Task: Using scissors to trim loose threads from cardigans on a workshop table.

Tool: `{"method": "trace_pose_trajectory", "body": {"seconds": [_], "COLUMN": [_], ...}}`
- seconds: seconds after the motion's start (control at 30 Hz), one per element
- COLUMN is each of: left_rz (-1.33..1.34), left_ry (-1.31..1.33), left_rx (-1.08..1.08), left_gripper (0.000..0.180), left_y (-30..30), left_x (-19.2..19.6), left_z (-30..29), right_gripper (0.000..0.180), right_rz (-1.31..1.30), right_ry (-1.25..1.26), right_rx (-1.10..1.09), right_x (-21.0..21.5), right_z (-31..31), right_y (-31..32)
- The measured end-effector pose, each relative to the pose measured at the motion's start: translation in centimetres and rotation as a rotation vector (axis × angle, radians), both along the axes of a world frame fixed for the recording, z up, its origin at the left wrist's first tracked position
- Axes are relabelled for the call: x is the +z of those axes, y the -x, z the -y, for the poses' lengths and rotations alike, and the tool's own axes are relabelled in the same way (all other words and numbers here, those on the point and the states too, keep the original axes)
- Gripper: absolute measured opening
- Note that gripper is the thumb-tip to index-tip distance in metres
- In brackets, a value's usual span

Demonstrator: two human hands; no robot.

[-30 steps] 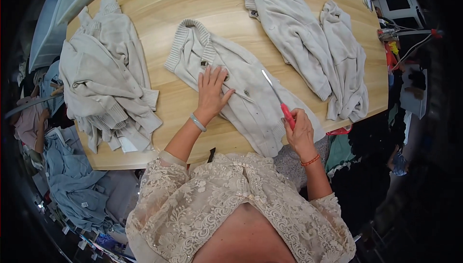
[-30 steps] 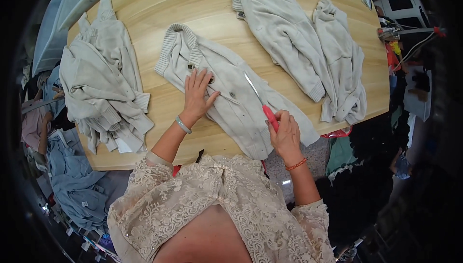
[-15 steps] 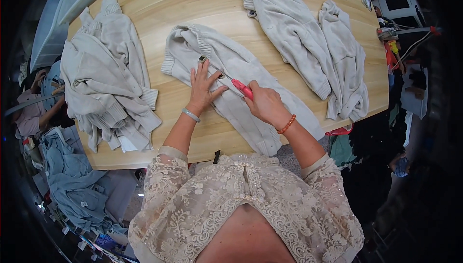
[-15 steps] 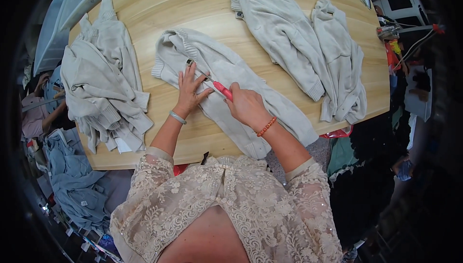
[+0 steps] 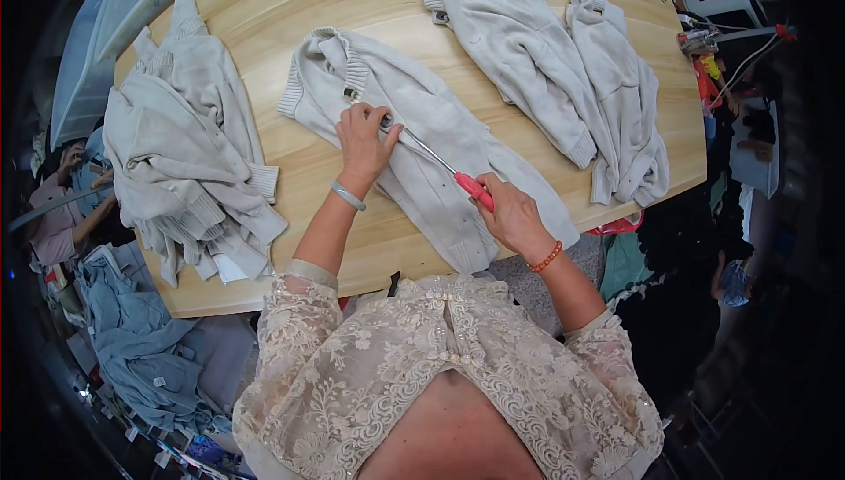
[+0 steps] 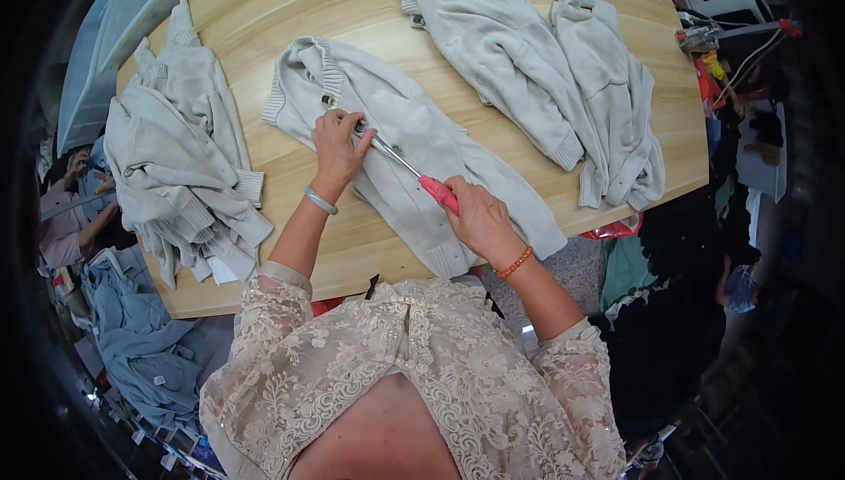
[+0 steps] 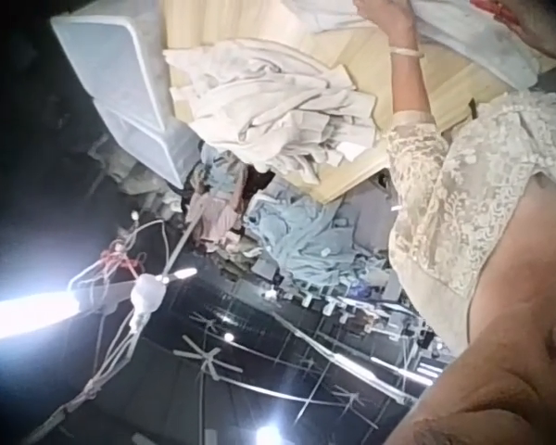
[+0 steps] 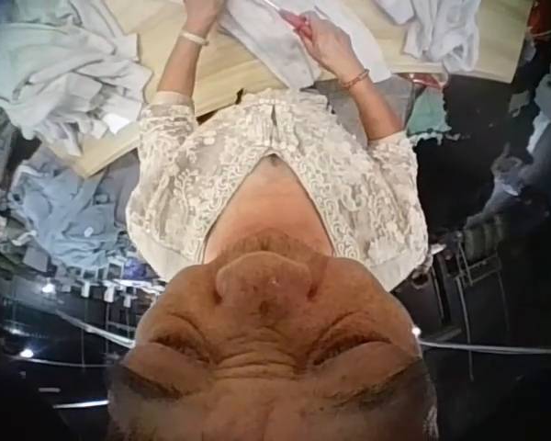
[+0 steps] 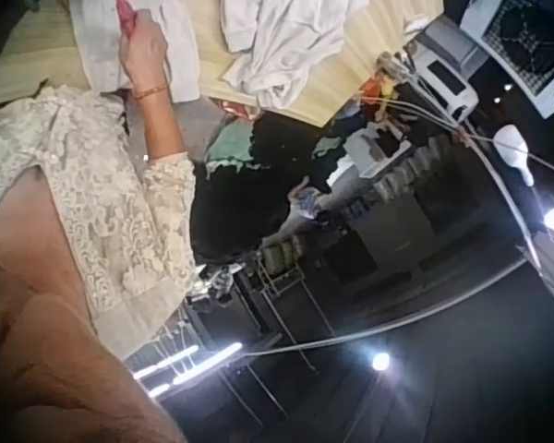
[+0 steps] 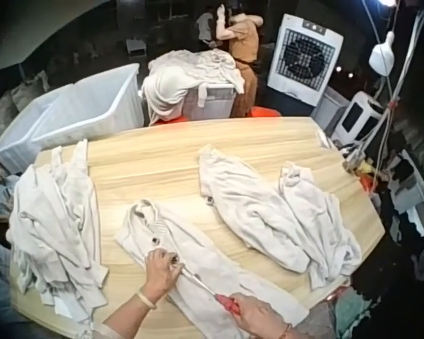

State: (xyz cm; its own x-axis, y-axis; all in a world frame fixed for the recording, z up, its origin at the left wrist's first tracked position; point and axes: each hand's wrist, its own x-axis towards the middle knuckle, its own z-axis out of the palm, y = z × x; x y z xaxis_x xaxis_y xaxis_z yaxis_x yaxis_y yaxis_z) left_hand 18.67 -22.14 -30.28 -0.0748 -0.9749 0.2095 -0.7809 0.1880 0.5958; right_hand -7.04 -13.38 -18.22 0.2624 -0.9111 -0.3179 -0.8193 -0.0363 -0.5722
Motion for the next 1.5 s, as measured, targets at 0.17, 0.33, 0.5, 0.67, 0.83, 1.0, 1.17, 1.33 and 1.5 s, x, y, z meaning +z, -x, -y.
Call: {"method": "trace_pose_trajectory", "body": {"seconds": [0.17,0.33,0.5,0.67,0.83,1.0,1.17,1.33,1.5], "left_rz": [-0.225,-0.321,0.095,-0.081,-0.128,-0.257,-0.260,-0.333,0.064], "left_ry": [-0.092,-0.178,0.143,-0.197,-0.149,-0.247,-0.267,-0.350,0.144], "left_rx": [-0.001,-0.021,-0.067,-0.101,-0.176,-0.228,-0.306,-0.307,-0.152], "left_gripper": [0.026,0.029,0.051,0.040,0.036,0.029,0.021,0.016,0.010], "left_y": [-0.9,-1.7,2.4,5.5,4.6,3.0,2.6,1.2,0.0], "left_x": [-2.1,-1.7,3.4,2.4,0.9,0.9,1.0,0.7,3.3], "left_z": [0.7,1.0,-2.2,-4.5,-4.8,-4.5,-4.3,-4.5,-5.7], "right_gripper": [0.025,0.026,0.024,0.025,0.028,0.024,0.028,0.025,0.022], "right_rz": [-0.074,0.008,0.031,-0.076,-0.141,-0.012,-0.102,-0.038,0.017], "right_ry": [-0.141,-0.159,-0.022,-0.076,-0.244,-0.165,-0.191,-0.155,-0.041], "right_rx": [0.061,0.045,-0.013,0.015,0.075,0.091,0.139,0.068,0.005], "right_x": [0.8,0.0,-0.9,-0.2,1.2,1.3,0.8,0.5,0.1], "right_z": [0.9,1.7,-0.5,-2.3,-3.3,-3.1,-4.4,-5.5,-7.1], "right_y": [-0.8,-2.2,1.8,4.1,4.7,3.3,4.3,4.4,6.1]}}
